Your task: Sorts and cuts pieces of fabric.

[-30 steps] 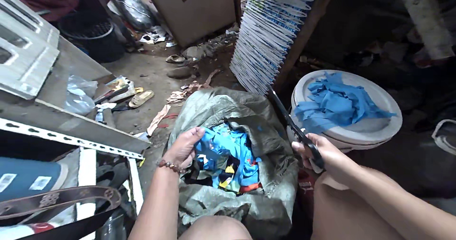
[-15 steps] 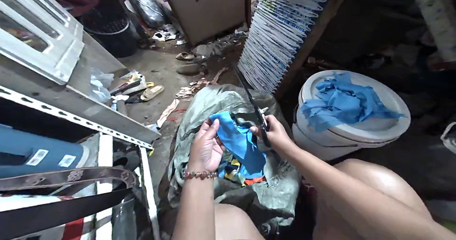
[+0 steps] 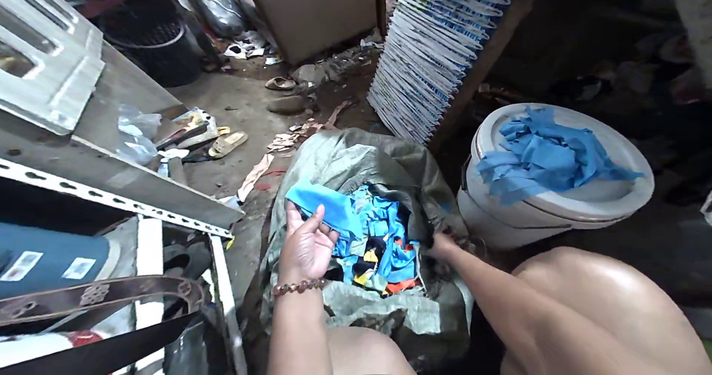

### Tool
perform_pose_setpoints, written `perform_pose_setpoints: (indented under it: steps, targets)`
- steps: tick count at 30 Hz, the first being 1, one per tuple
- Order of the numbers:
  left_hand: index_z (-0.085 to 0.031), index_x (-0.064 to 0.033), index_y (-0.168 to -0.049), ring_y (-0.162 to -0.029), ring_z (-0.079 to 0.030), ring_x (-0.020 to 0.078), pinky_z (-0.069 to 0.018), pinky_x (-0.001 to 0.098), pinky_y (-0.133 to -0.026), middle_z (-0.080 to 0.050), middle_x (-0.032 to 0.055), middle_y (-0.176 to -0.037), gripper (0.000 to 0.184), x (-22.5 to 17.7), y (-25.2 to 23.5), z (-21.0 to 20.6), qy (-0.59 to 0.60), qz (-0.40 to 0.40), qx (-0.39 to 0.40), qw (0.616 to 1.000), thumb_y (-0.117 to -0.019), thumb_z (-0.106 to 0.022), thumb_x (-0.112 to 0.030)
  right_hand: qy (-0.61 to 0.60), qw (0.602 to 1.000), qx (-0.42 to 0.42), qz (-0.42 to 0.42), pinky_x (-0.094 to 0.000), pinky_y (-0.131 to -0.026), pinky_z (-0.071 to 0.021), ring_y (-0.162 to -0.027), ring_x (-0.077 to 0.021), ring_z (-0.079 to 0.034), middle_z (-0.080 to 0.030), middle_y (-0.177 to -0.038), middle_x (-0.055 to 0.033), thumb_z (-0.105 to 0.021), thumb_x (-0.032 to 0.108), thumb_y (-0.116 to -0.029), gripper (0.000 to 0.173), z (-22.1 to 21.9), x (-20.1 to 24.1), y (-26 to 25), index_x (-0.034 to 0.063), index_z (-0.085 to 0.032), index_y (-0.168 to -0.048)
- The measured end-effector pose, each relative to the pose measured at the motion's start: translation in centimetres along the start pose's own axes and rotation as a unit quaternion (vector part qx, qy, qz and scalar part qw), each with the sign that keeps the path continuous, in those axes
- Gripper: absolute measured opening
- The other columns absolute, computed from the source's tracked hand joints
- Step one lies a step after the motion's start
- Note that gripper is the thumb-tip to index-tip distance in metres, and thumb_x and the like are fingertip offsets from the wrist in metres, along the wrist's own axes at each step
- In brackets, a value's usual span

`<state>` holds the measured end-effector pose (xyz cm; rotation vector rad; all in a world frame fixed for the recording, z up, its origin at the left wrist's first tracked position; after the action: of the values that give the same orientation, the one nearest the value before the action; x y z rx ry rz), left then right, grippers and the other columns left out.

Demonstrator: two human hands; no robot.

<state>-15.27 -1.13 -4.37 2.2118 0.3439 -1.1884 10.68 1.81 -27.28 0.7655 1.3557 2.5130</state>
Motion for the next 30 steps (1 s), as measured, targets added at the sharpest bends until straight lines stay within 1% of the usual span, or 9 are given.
perform_pose_setpoints:
  steps: [5,7,11,13,15,18,24,26,30]
  targets:
    - [-0.028,-0.0345,-0.152,-0.088,-0.071,0.0186,-0.061,0.0351,-0.07,-0.065,0.0074,-0.11,0.056,-0.1,-0.1,-0.1,0.035,0.015,0.0,0.999,-0.1066,-0.044,-0.007,-0.135,0.983,-0.041,0.115,-0.0532,-0.108,-0.0448,-0.125,-0.0371,-0.06,-0.062,-0.132,-0.0264,-0.055,0.029,-0.1048,0.045,-0.1,3.9,0.6,-0.0052,-0.058,-0.134]
    - [-0.031,-0.0303,-0.148,-0.088,-0.072,0.0172,-0.062,0.034,-0.07,-0.066,0.006,-0.108,0.05,0.1,0.0,-0.2,0.044,0.018,0.01,0.999,-0.1065,-0.044,-0.006,-0.363,0.921,0.014,0.14,-0.044,-0.094,-0.052,-0.106,-0.0268,-0.065,-0.066,-0.118,-0.0193,-0.047,0.038,-0.1091,0.05,-1.1,6.8,2.3,-0.005,-0.057,-0.134]
    - [-0.032,-0.0263,-0.148,-0.086,-0.072,0.0168,-0.0624,0.0325,-0.069,-0.066,0.0064,-0.107,0.049,0.7,0.4,-0.7,0.051,0.026,0.025,0.998,-0.1059,-0.042,-0.002,-0.564,0.76,0.271,0.177,-0.0497,-0.101,-0.0477,-0.122,-0.0295,-0.058,-0.059,-0.135,-0.0187,-0.018,0.063,-0.1058,0.078,-3.5,12.8,7.5,0.0012,-0.039,-0.149]
    - [-0.033,-0.0252,-0.146,-0.085,-0.072,0.0177,-0.0626,0.0331,-0.068,-0.067,0.0071,-0.106,0.048,0.8,0.6,-0.8,0.058,0.023,0.025,0.998,-0.1056,-0.041,-0.001,-0.619,0.697,0.323,0.164,-0.0419,-0.09,-0.0552,-0.113,-0.026,-0.065,-0.064,-0.128,-0.015,-0.022,0.063,-0.1056,0.072,-3.7,14.5,9.3,0.0059,-0.045,-0.143]
    - [-0.033,-0.0245,-0.145,-0.086,-0.071,0.0177,-0.062,0.0335,-0.069,-0.065,0.0078,-0.108,0.049,0.6,0.6,-0.4,0.062,0.008,0.004,0.998,-0.1043,-0.043,0.001,-0.673,0.665,0.302,0.115,-0.0304,-0.068,-0.0593,-0.08,-0.0182,-0.07,-0.068,-0.098,-0.0107,-0.039,0.041,-0.1102,0.04,-3.1,15.3,10.1,0.0065,-0.051,-0.126]
    - [-0.03,-0.023,-0.148,-0.089,-0.067,0.0158,-0.0593,0.0314,-0.071,-0.059,0.0076,-0.112,0.056,0.4,-0.2,1.2,0.058,-0.015,-0.062,0.996,-0.1017,-0.045,0.005,-0.71,0.67,0.185,0.108,-0.0217,-0.053,-0.0509,-0.057,-0.0097,-0.057,-0.059,-0.082,-0.0067,-0.054,0.004,-0.1029,0.02,-0.3,15.0,10.2,0.0051,-0.048,-0.122]
    - [-0.036,0.0008,-0.143,-0.114,-0.056,0.0304,-0.0531,0.0429,-0.092,-0.049,0.023,-0.134,0.044,3.6,-1.7,4.8,0.014,0.084,-0.186,0.979,-0.1007,-0.048,0.002,-0.623,0.754,0.052,0.202,-0.0242,-0.063,-0.0549,-0.066,-0.012,-0.062,-0.064,-0.088,-0.0098,-0.066,-0.001,-0.0956,0.022,4.3,14.1,11.2,-0.0033,-0.058,-0.116]
    - [-0.032,0.0043,-0.151,-0.134,-0.047,0.0341,-0.0448,0.0473,-0.106,-0.04,0.0263,-0.151,0.06,3.9,-1.5,4.3,-0.189,0.035,-0.118,0.974,-0.0951,-0.052,0.011,-0.587,0.778,0.03,0.222,-0.0253,-0.065,-0.0555,-0.068,-0.0127,-0.063,-0.065,-0.088,-0.0103,-0.068,-0.002,-0.0945,0.021,4.7,14.2,11.6,-0.0041,-0.058,-0.113]
    - [-0.026,-0.0011,-0.159,-0.148,-0.035,0.0301,-0.0351,0.0453,-0.119,-0.031,0.0219,-0.162,0.092,4.9,-0.3,-1.4,-0.496,-0.135,0.213,0.831,-0.077,-0.067,0.005,-0.551,0.8,0.022,0.238,-0.0253,-0.065,-0.0567,-0.068,-0.0127,-0.064,-0.064,-0.087,-0.0108,-0.067,-0.004,-0.0943,0.022,5.1,14.8,12.5,-0.0051,-0.055,-0.113]
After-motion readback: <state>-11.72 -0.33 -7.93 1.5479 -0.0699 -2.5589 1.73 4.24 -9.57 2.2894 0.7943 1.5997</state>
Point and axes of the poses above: each hand's wrist, its own y-axis away from the middle knuckle, its own z-axis out of the back of the hand, x = y × z, the point moved 6 cm from there along -y, towards the middle knuckle
